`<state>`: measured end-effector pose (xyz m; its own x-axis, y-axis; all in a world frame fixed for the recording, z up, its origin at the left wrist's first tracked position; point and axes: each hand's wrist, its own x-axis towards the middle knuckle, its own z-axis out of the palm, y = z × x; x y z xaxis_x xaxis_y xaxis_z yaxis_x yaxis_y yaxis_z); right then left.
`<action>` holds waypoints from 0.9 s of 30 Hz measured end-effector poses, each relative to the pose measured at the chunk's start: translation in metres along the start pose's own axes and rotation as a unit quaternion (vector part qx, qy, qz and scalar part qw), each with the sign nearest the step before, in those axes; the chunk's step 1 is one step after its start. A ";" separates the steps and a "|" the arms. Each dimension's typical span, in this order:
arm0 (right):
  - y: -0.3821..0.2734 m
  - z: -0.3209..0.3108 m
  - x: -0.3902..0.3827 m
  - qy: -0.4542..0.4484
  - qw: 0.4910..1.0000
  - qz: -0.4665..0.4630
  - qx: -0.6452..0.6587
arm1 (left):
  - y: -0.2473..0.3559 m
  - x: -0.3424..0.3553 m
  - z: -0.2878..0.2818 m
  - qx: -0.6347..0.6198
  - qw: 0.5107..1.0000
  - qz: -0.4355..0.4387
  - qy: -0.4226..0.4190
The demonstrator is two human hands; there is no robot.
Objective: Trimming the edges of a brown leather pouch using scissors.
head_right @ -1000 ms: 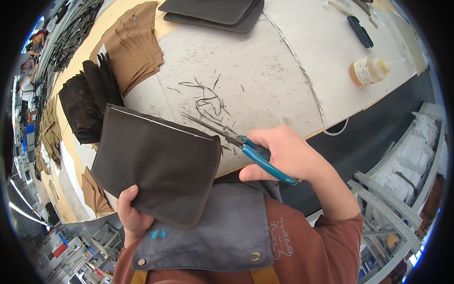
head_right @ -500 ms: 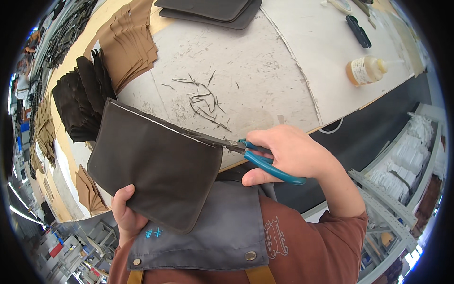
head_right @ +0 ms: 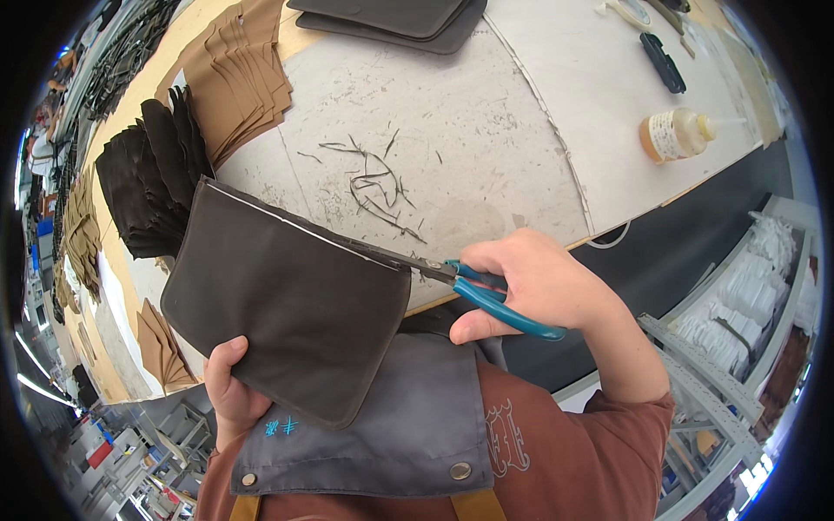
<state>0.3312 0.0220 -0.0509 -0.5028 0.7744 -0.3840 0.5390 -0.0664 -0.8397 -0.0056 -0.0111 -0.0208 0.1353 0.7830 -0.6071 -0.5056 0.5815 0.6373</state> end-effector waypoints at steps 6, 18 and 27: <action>0.004 0.003 0.000 0.014 1.000 -0.004 0.015 | 0.001 0.002 0.000 -0.010 1.000 0.001 -0.003; 0.007 0.005 -0.001 0.029 0.999 -0.008 0.023 | 0.002 0.001 0.001 -0.007 1.000 -0.005 -0.005; 0.009 0.007 -0.001 0.035 0.999 -0.012 0.022 | 0.001 0.002 0.000 0.004 1.000 0.000 0.007</action>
<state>0.3320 0.0164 -0.0608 -0.4670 0.8177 -0.3365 0.4958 -0.0730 -0.8654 -0.0062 -0.0087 -0.0219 0.1237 0.7798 -0.6137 -0.4993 0.5834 0.6406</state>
